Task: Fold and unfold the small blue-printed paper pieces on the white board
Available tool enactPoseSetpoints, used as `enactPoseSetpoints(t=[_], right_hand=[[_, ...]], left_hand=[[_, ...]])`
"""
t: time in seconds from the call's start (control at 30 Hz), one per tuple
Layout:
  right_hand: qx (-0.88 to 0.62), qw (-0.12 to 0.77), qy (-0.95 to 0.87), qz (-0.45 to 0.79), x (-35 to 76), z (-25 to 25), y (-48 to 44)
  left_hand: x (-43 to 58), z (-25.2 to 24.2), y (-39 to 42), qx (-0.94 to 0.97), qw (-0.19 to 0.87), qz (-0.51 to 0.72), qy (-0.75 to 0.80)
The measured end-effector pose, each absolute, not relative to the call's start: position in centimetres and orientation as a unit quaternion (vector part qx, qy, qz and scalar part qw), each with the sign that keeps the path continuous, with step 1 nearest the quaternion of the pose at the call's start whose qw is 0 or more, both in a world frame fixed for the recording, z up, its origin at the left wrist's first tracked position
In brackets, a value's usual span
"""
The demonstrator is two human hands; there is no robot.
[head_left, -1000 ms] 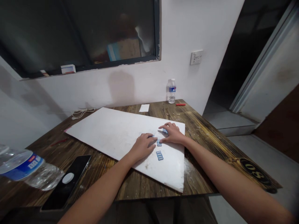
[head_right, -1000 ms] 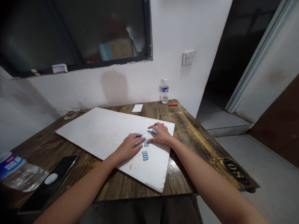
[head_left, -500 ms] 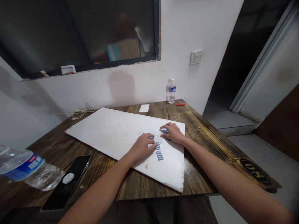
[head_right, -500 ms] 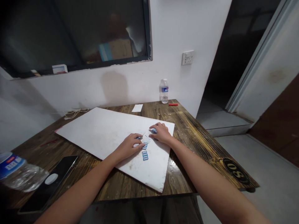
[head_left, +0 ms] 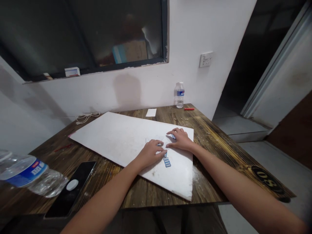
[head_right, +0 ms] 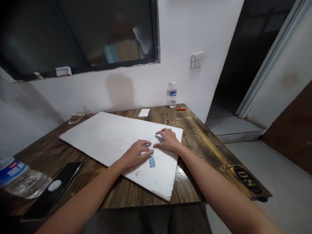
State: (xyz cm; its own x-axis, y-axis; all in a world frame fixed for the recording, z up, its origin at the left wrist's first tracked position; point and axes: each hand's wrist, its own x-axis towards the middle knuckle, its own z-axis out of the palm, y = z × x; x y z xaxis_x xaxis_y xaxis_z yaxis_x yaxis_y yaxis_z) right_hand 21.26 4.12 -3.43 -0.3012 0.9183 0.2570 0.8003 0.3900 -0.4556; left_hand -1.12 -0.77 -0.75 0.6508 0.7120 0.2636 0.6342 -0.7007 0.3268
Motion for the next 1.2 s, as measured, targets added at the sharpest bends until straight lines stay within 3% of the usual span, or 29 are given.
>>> enactPoseSetpoints(t=[1.2], right_hand=[[-0.554, 0.242, -0.785, 0.135, 21.3, -3.6, 4.5]], left_hand=[[-0.7, 0.5, -1.1, 0.913, 0.141, 0.177, 0.340]])
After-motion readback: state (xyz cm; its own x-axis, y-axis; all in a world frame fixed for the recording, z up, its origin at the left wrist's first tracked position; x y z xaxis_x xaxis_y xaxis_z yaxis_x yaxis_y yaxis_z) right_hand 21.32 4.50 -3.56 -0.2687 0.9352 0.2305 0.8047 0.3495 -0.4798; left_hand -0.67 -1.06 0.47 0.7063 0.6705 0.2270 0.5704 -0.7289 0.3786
